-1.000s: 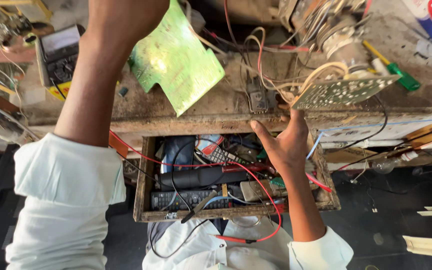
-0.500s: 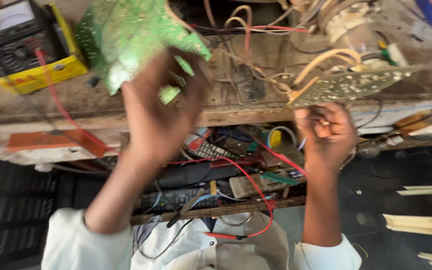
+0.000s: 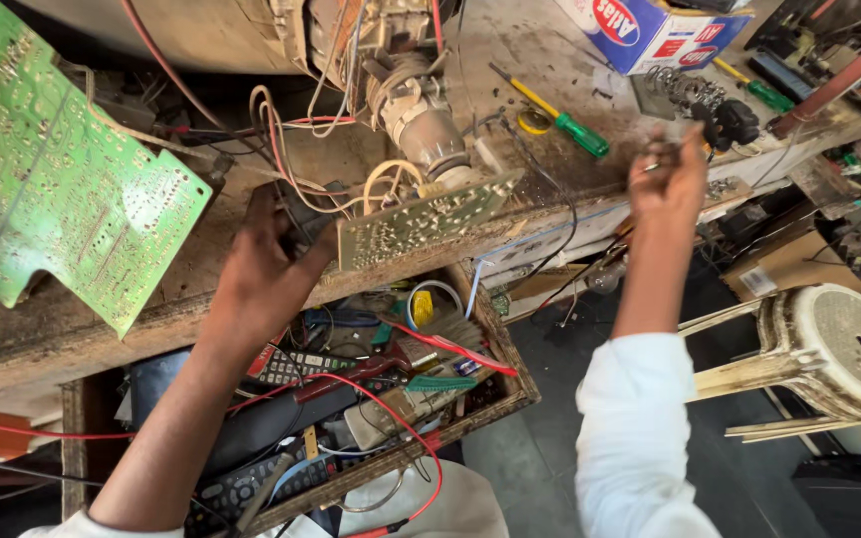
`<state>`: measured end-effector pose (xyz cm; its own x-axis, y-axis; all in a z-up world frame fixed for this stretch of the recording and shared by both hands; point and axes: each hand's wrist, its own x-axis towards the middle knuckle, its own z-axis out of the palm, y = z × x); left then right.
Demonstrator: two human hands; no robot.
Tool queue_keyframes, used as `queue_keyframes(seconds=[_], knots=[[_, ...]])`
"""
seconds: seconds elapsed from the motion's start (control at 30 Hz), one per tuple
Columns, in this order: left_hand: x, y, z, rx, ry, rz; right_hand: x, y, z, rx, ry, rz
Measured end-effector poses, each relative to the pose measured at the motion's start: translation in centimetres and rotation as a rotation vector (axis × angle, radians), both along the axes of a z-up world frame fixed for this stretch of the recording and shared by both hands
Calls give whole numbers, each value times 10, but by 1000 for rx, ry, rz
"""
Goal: The person uses a multimeter to test points on a green circuit board, then uses a soldering iron to work on a small component attached to a separate board. The person handles the boards and tools throughout the clip.
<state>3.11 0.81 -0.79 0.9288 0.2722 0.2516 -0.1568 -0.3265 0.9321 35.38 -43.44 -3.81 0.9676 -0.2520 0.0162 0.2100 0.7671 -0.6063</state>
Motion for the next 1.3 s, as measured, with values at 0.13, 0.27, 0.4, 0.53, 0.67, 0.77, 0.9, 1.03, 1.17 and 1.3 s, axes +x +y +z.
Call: queue_keyframes(seconds=[0.13,0.27,0.4,0.53,0.67,0.77,0.9,1.03,1.17,1.3], knots=[[11,9,-13,-119,-40,-106,47,-22,5,55,-60,-126],[16,8,-12,-219,-17,-92,43,-27,0,-477,-213,-603],[21,8,-9,-217,2,-45,6,-15,10,-1051,-653,-988],[25,10,-9,-335,85,-32,-31,26,11,-948,-430,-573],[18,13,-7,-363,-96,-97,-45,74,6,-1002,-584,-430],[12,15,-4,-348,-39,-62,-45,92,7,-1014,-579,-416],[8,19,-1,-319,-16,-51,-37,97,4,-1062,-580,-375],[6,24,-6,-342,15,-49,-15,91,-11,-1154,-601,-349],[6,29,-12,-305,-92,-67,7,70,-18,-1317,-628,-429],[-1,35,-17,-383,-58,-111,2,77,-12,-1434,-875,-639]])
